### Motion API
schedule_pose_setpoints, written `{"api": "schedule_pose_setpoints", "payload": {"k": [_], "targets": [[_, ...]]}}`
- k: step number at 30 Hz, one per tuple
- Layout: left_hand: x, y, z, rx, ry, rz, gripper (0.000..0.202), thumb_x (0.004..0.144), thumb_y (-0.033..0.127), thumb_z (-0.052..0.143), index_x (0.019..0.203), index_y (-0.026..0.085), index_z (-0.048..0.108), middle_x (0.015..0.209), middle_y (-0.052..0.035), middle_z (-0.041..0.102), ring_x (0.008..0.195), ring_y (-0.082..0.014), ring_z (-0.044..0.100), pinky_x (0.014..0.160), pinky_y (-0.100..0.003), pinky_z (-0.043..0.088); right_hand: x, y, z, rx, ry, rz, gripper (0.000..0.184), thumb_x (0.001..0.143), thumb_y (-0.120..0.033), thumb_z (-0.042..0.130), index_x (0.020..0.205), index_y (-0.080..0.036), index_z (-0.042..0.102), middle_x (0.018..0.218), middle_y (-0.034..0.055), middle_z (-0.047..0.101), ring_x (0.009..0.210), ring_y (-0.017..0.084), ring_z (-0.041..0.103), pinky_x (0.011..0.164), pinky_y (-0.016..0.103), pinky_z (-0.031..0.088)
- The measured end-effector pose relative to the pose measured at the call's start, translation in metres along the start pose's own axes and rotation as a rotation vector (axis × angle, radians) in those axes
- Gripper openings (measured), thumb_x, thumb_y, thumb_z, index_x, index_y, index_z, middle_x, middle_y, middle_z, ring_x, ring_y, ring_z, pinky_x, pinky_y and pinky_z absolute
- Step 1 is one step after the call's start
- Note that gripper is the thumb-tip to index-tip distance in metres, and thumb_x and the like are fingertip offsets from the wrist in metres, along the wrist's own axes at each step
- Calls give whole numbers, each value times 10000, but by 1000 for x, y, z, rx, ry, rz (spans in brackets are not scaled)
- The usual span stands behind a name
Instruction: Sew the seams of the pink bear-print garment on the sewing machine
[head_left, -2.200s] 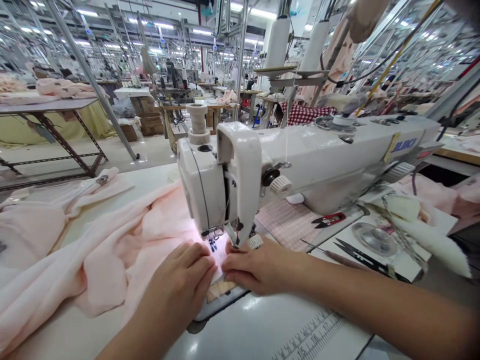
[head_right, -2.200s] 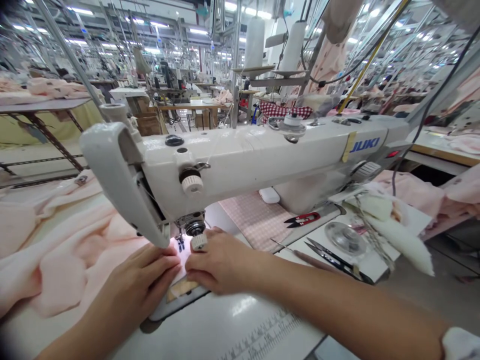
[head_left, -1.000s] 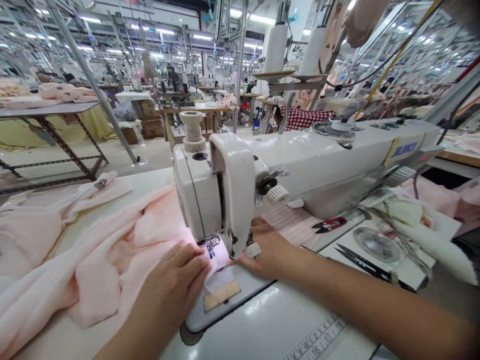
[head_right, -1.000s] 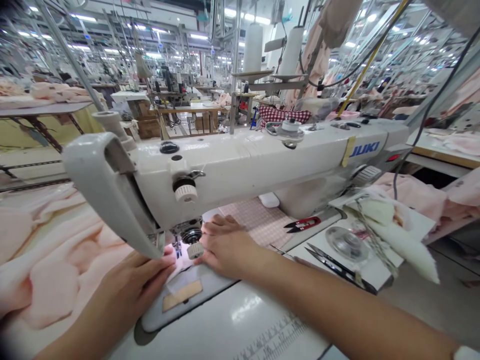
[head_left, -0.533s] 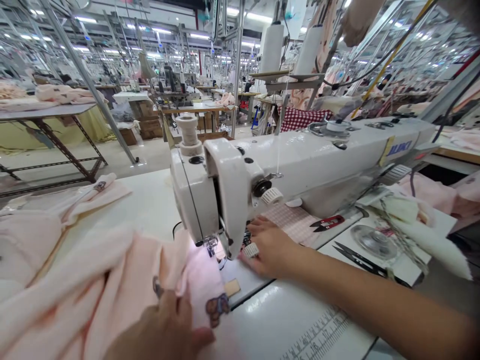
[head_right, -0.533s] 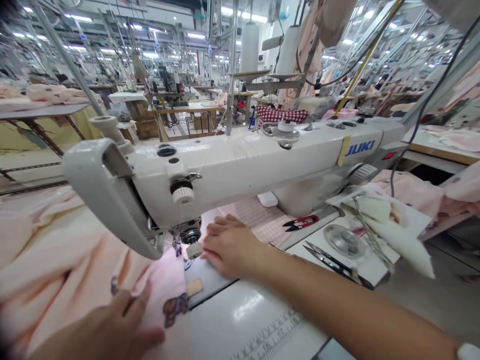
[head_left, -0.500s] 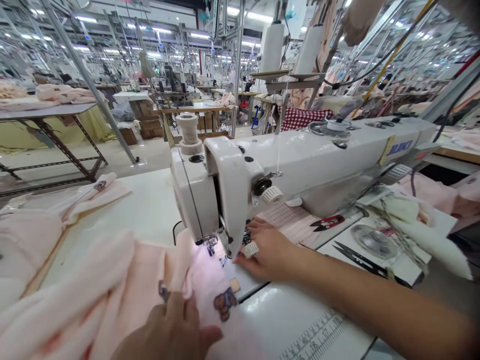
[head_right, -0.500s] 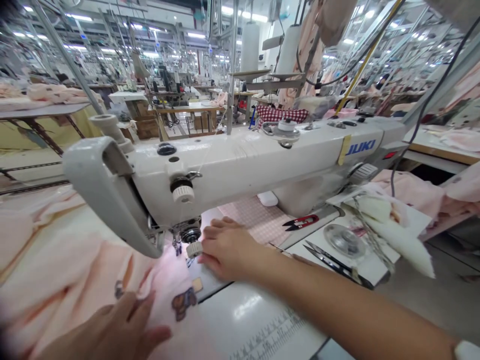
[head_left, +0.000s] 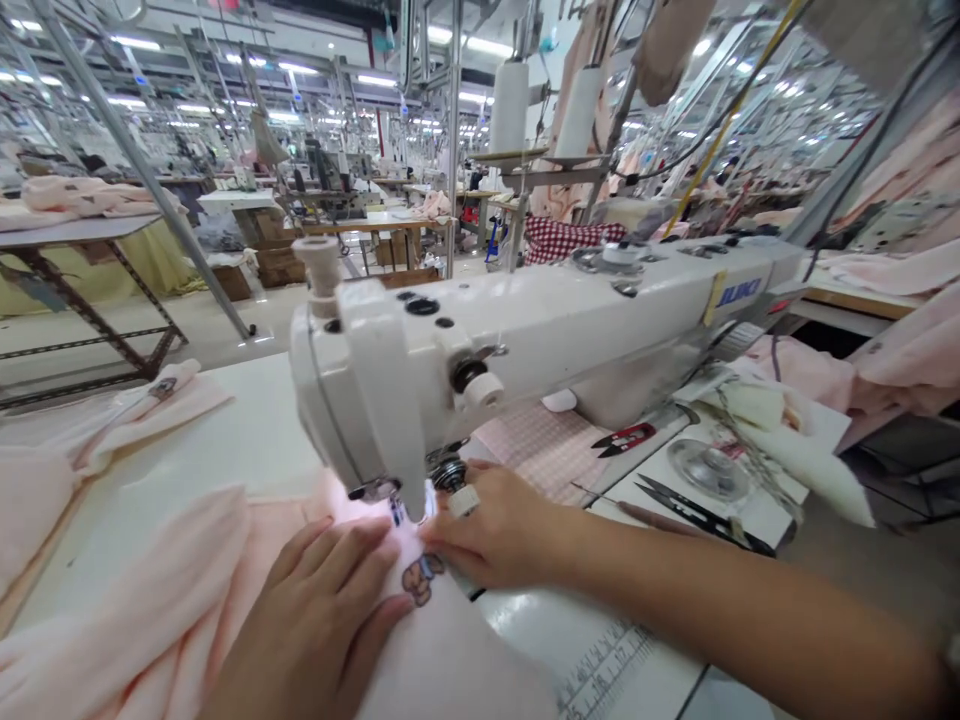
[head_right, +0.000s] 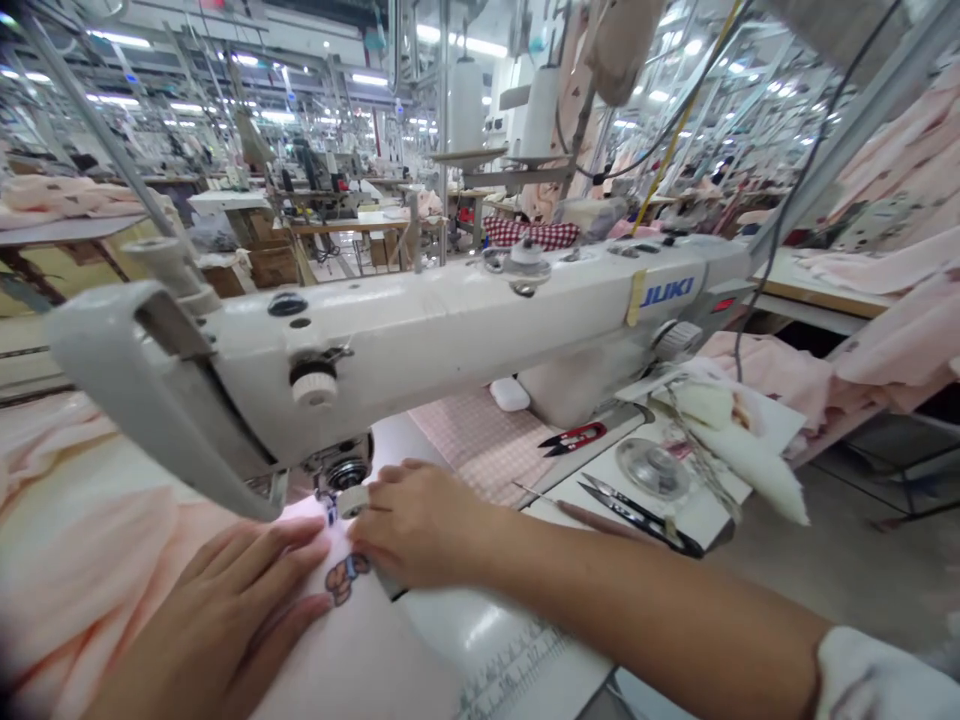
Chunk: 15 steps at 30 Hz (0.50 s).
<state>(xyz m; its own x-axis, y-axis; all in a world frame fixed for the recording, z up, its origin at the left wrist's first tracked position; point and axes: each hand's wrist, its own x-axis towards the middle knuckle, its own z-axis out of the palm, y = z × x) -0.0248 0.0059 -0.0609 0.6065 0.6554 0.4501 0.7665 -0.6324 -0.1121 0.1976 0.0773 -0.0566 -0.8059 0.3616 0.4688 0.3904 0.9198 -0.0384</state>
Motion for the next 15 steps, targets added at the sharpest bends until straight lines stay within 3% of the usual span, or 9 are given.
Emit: {"api": "schedule_pose_setpoints", "payload": {"k": [2, 4, 7, 9, 11, 13, 15], "targets": [[0, -11, 6, -23, 31, -20, 288, 848, 370, 551, 1111, 254, 575, 1108, -37, 657, 972, -232, 603, 859, -402, 438, 3, -1, 1, 27, 12, -67, 166, 882, -305, 524, 932, -233, 665, 804, 8, 675, 788, 178, 582, 729, 325, 426], [1, -24, 8, -68, 107, -77, 279, 880, 331, 487, 1144, 265, 549, 1132, -49, 628, 1021, -235, 580, 970, -442, 392, 6, 0, 2, 62, 6, -144, 208, 915, -342, 499, 976, -221, 657, 877, 2, 696, 826, 159, 608, 743, 309, 439], [-7, -41, 0, -127, 207, -337, 351, 907, 261, 390, 1250, 270, 462, 1282, -68, 533, 1222, -262, 470, 1120, -554, 224, 8, -6, 0, 84, -5, -243, 344, 952, -434, 454, 1059, -160, 634, 1107, 36, 676, 1037, 156, 588, 830, 275, 455], [-25, -48, -9, -120, 166, -548, 414, 922, 274, 361, 1336, 278, 370, 1374, -66, 477, 1318, -279, 392, 1134, -597, 180, 4, -21, 0, 81, -43, -282, 369, 939, -451, 475, 1048, -138, 636, 1154, 51, 658, 1098, 179, 563, 908, 286, 453], [-50, -48, -18, -99, 58, -687, 474, 934, 298, 342, 1404, 286, 281, 1440, -52, 427, 1359, -272, 348, 1141, -587, 190, -4, -45, -1, 77, -118, -281, 302, 920, -425, 514, 964, -164, 659, 1059, 48, 685, 1011, 185, 604, 903, 304, 479], [-71, -41, -25, -95, -24, -720, 509, 938, 311, 320, 1439, 279, 241, 1464, -29, 409, 1361, -239, 355, 1157, -530, 211, -14, -70, -3, 86, -176, -261, 207, 906, -383, 543, 882, -224, 673, 947, 28, 697, 919, 167, 634, 807, 272, 524], [-77, -31, -30, -57, -100, -665, 517, 930, 326, 304, 1438, 231, 288, 1451, -35, 428, 1349, -228, 376, 1164, -503, 203, -21, -89, -8, 100, -192, -274, 184, 913, -384, 529, 880, -284, 680, 941, 12, 693, 958, 162, 634, 753, 245, 540]]}}
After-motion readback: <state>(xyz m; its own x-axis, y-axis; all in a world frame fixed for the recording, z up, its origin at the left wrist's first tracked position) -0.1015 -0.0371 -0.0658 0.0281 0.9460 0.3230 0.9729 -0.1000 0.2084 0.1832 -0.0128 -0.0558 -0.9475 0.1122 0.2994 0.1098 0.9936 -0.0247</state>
